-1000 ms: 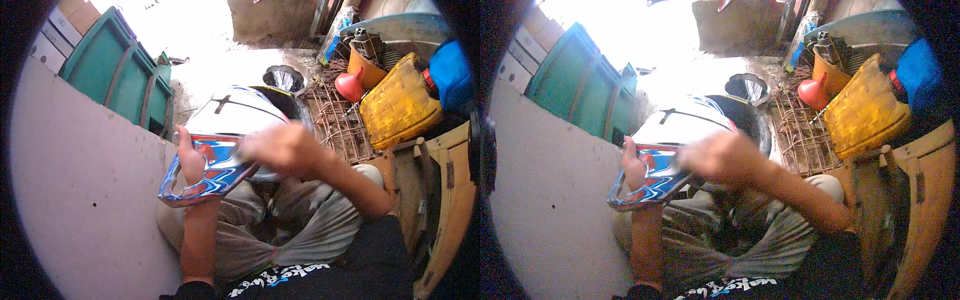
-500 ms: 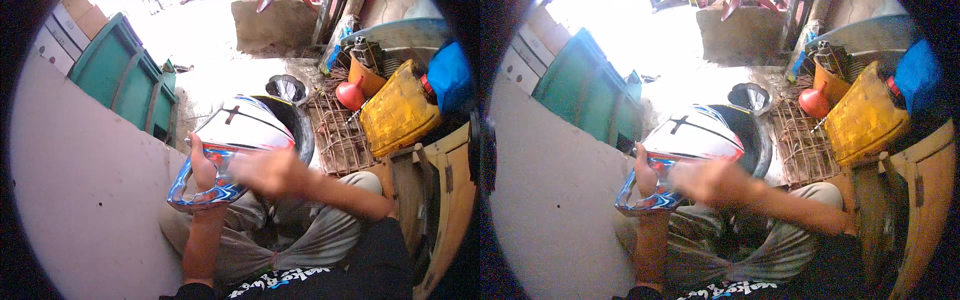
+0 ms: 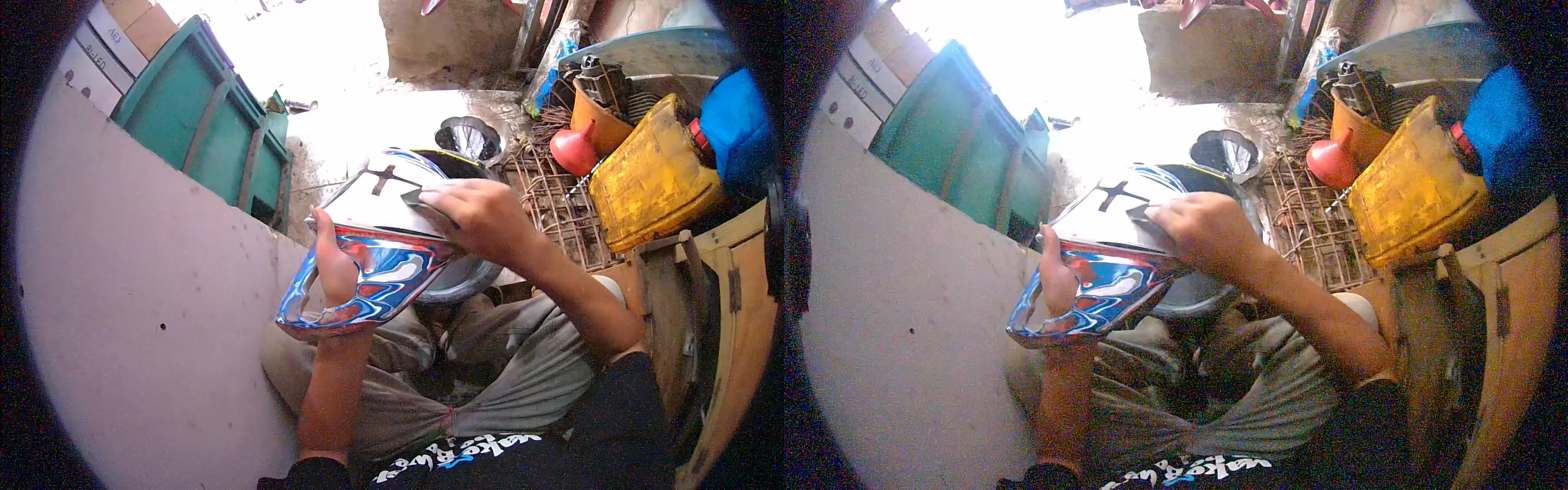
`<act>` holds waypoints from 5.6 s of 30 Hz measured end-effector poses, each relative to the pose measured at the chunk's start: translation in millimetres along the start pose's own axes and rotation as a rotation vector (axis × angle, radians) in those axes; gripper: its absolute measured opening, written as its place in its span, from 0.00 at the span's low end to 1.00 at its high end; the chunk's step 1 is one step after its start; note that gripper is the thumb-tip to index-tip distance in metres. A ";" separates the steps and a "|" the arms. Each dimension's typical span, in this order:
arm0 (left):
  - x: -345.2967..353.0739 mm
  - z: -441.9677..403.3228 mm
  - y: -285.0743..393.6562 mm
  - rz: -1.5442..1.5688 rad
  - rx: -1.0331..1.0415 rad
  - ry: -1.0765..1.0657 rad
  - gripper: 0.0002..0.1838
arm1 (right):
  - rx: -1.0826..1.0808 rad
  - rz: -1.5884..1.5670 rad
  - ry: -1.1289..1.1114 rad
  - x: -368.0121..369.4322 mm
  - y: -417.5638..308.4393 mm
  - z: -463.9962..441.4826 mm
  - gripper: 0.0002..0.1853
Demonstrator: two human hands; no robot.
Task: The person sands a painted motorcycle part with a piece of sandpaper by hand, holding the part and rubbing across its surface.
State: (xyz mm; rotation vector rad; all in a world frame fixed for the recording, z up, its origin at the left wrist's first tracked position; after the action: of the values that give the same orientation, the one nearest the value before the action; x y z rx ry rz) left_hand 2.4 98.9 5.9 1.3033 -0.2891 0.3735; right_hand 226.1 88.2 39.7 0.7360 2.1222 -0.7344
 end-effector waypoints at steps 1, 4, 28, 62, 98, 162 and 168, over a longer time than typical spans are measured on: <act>0.4 -1.2 -1.1 -0.017 0.013 0.003 0.33 | -0.021 0.021 -0.067 -3.5 -8.9 1.3 0.09; -1.6 -1.0 0.1 -0.019 0.058 -0.060 0.33 | -0.309 -0.206 0.112 -2.2 -70.0 7.9 0.06; -15.4 -3.3 -6.7 0.123 -0.038 -0.212 0.33 | -0.026 0.045 -0.140 -10.8 -3.7 -2.7 0.07; 2.0 -0.4 -5.9 0.064 -0.007 0.044 0.35 | -0.035 -0.101 0.026 -9.8 -21.9 -8.2 0.09; 9.6 2.8 -0.3 0.246 -0.037 -0.304 0.36 | -0.040 -0.043 -0.062 -2.2 -27.2 -0.2 0.16; 14.2 4.6 -3.1 0.120 -0.016 -0.031 0.34 | -0.081 -0.111 0.048 1.0 -25.9 -0.2 0.11; 21.1 10.8 7.5 0.188 -0.078 0.013 0.34 | -0.370 -0.275 0.191 0.3 -83.9 4.8 0.09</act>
State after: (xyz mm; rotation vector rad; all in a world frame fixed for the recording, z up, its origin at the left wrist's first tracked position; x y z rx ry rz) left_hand 18.4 92.3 23.8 1.2000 -0.4134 0.5246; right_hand 169.7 28.8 58.6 0.3280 2.4727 -0.3998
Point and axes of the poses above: each hand's wrist, its own z-axis away from the middle knuckle, its own x-axis out of the palm, y = z × x, the point moved 2 cm from there along -z, towards the middle knuckle, and after that the axes turned 7 degrees about -z, right-handed, at the moved point
